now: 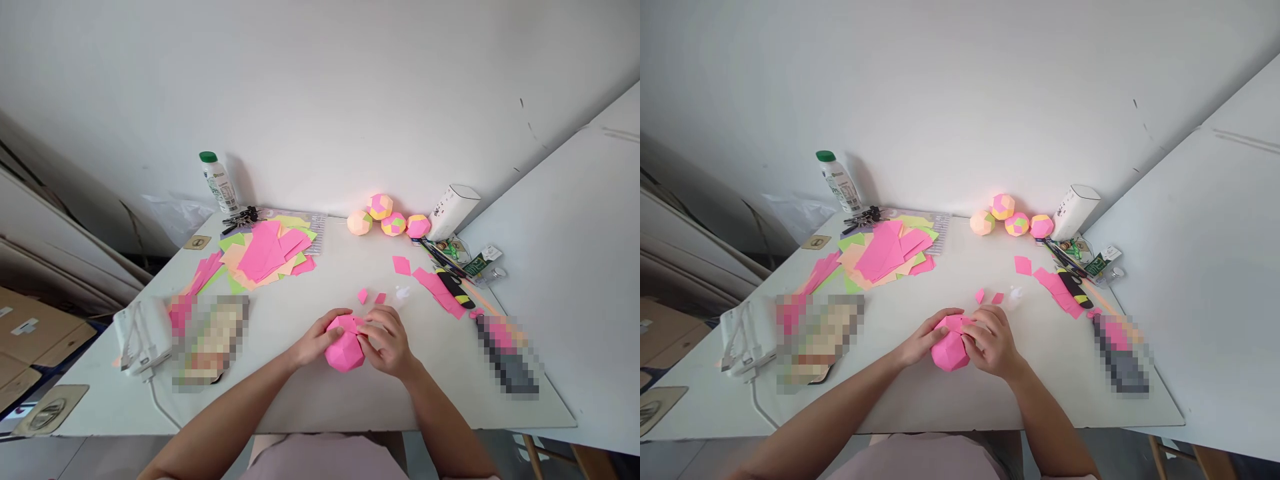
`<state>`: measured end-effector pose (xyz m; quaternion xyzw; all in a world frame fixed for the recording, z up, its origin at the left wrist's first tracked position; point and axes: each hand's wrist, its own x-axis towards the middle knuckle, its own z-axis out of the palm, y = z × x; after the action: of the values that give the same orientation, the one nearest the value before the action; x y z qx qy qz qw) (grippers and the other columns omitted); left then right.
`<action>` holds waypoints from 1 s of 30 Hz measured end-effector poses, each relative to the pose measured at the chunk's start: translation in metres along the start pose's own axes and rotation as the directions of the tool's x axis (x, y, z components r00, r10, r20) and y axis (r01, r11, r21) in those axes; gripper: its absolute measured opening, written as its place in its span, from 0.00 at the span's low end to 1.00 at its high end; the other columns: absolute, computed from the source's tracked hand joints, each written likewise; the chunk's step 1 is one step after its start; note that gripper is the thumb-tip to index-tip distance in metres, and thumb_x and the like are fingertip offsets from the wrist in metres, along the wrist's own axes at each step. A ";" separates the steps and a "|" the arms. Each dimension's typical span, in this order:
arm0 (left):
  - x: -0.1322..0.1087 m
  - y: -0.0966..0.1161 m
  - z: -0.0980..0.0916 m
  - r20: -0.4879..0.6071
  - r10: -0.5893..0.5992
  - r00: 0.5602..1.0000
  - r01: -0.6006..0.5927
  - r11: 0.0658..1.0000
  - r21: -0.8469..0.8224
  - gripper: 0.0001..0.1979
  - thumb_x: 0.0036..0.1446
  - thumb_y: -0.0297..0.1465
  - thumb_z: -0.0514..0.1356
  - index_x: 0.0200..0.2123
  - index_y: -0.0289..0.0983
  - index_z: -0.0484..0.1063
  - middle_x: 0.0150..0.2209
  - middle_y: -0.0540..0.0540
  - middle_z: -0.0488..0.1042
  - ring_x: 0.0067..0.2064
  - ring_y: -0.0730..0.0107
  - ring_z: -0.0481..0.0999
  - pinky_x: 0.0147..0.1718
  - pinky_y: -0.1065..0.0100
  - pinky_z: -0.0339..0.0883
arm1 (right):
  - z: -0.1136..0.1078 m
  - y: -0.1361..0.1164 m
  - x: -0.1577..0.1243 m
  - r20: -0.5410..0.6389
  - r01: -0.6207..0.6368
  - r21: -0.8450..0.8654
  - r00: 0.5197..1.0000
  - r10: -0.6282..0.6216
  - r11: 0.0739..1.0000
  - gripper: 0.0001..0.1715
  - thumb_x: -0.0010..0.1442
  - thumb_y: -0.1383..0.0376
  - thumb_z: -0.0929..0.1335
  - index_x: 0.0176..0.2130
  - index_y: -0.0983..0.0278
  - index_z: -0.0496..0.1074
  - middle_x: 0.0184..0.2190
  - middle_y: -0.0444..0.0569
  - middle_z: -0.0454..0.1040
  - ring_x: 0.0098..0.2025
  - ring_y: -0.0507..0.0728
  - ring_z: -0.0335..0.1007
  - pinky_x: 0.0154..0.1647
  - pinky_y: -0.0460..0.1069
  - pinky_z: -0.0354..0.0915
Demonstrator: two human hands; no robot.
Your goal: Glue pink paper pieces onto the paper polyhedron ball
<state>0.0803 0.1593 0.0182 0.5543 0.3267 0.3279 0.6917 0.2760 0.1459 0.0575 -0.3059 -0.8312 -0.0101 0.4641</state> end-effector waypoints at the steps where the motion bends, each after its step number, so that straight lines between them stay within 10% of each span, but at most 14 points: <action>1: 0.000 -0.001 0.000 0.016 -0.012 1.000 0.012 1.000 -0.004 0.26 0.57 0.47 0.55 0.55 0.39 0.61 0.48 0.42 0.71 0.46 0.59 0.72 0.44 0.58 0.67 | 0.000 -0.001 0.000 0.011 -0.003 0.002 1.000 0.003 1.000 0.15 0.54 0.74 0.67 0.40 0.58 0.71 0.34 0.49 0.70 0.39 0.58 0.67 0.39 0.55 0.68; 30: 0.003 0.003 0.003 0.297 -0.107 0.949 0.196 0.937 -0.290 0.23 0.59 0.46 0.50 0.47 0.36 0.71 0.42 0.40 0.75 0.41 0.58 0.74 0.42 0.59 0.65 | -0.006 0.006 -0.003 0.101 -0.010 0.115 0.995 -0.001 0.993 0.11 0.56 0.75 0.66 0.35 0.59 0.71 0.25 0.45 0.69 0.29 0.53 0.61 0.28 0.49 0.64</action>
<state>0.0840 0.1603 0.0213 0.4498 0.2124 0.2404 0.8336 0.2847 0.1473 0.0572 -0.2807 -0.8520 0.0543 0.4385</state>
